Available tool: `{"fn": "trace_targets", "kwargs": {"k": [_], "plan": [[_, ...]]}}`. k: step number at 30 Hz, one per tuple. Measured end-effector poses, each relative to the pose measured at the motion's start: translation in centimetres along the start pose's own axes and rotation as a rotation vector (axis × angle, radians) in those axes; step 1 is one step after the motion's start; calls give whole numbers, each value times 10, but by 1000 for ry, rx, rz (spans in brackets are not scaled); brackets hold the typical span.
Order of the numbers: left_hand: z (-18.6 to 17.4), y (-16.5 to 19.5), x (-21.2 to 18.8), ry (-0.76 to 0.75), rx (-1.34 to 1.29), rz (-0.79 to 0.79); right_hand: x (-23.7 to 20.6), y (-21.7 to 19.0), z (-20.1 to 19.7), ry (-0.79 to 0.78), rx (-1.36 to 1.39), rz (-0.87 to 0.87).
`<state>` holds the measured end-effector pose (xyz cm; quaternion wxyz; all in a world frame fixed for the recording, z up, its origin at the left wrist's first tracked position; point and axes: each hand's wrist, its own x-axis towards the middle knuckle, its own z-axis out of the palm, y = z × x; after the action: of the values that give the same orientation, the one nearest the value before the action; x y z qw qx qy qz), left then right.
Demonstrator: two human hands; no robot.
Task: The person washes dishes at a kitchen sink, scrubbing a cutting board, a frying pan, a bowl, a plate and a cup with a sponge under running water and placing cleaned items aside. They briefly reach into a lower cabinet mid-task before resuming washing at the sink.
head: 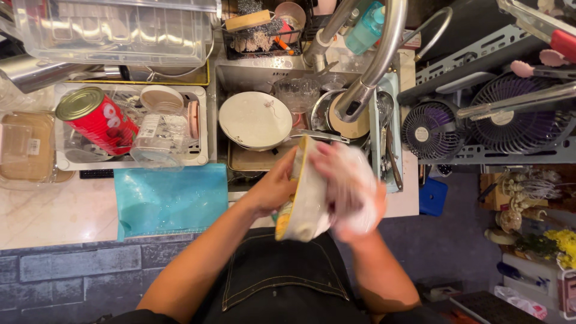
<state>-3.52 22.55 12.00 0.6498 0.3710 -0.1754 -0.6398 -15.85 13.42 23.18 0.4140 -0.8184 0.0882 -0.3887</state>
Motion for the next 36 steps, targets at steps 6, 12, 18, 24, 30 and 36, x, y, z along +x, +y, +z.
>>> {"fn": "trace_targets", "kwargs": {"k": [6, 12, 18, 24, 30, 36], "plan": [[-9, 5, 0, -174, 89, 128, 39, -9, 12, 16, 192, 366], [-14, 24, -3, -200, 101, -3, 27, -26, 2, -418, -409, -306], [-16, 13, 1, -133, -73, -50, 14, 22, 16, 91, 639, 609], [-15, -24, 28, 248, -496, 305, -27, 26, 89, 331, -199, 337], [-23, -34, 36, 534, -183, 442, -20, 16, 70, 298, -117, -52], [-22, -15, 29, 306, 5, 192, -5, 68, 29, 158, 384, 568]]}}
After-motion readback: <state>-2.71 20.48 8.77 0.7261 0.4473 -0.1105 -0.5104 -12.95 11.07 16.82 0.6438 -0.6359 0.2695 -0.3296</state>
